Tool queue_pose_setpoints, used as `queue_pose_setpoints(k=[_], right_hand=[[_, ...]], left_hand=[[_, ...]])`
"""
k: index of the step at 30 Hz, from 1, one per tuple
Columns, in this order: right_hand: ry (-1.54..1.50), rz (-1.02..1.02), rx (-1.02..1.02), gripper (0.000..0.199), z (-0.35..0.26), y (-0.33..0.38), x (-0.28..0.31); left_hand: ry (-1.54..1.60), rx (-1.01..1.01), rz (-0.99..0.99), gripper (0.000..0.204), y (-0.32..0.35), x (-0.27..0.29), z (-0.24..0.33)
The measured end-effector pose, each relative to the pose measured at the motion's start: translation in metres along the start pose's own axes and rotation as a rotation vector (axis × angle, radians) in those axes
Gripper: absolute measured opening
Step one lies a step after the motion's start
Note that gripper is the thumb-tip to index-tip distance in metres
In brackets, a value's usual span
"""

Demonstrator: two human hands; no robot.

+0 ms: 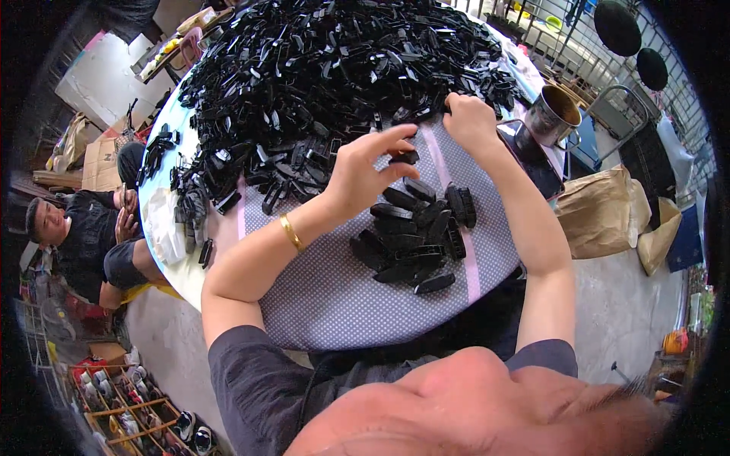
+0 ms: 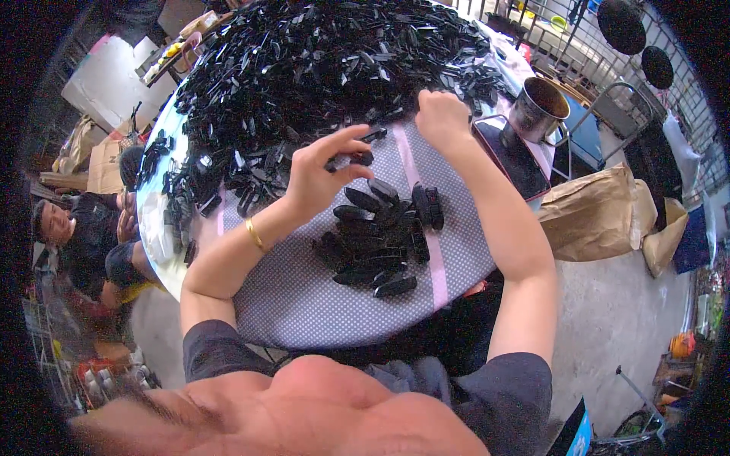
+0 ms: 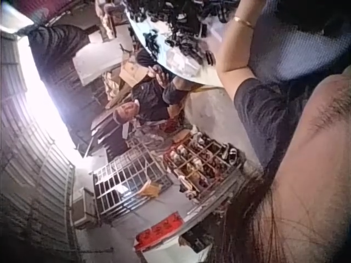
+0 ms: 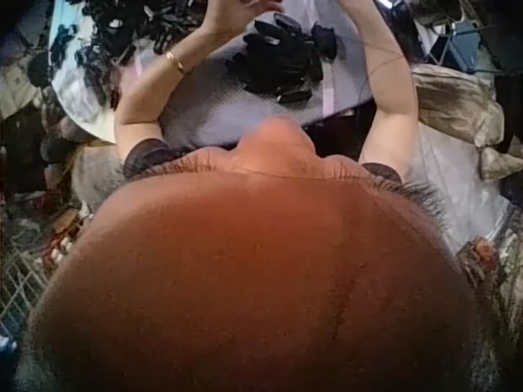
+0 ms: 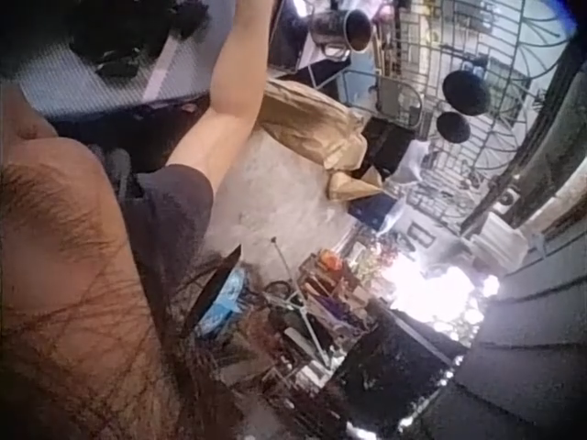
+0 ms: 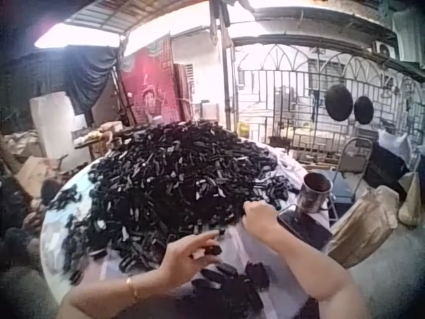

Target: Inspecting and sorting small black plastic components on a table in a workshop area.

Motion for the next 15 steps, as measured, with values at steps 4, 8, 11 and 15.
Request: queue_pose_setpoints(k=[4,8,11,15], right_hand=[[-0.146,-0.048,-0.013,0.023,0.003,0.005,0.019],[-0.855,-0.326,0.253,0.033,-0.014,0.014,0.051],[-1.206,-0.398,0.407,0.052,-0.049,0.030,0.058],[-1.108,-0.519,0.490,0.049,-0.048,0.029,0.064]], left_hand=[[-0.232,-0.166,-0.339,0.047,0.006,-0.015,0.012],[-0.374,-0.321,-0.269,0.044,0.005,-0.022,0.016],[-0.533,-0.391,-0.081,0.051,0.004,-0.011,0.016],[-0.668,-0.351,-0.200,0.034,0.009,-0.006,0.003]])
Point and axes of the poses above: each hand's wrist, its own y-axis away from the middle knuckle, its own x-axis out of the back of the hand, z = x × y, the point moved 4 cm from there along -y, towards the middle knuckle, and after that the axes turned 15 degrees about y, right-handed, at the moved point
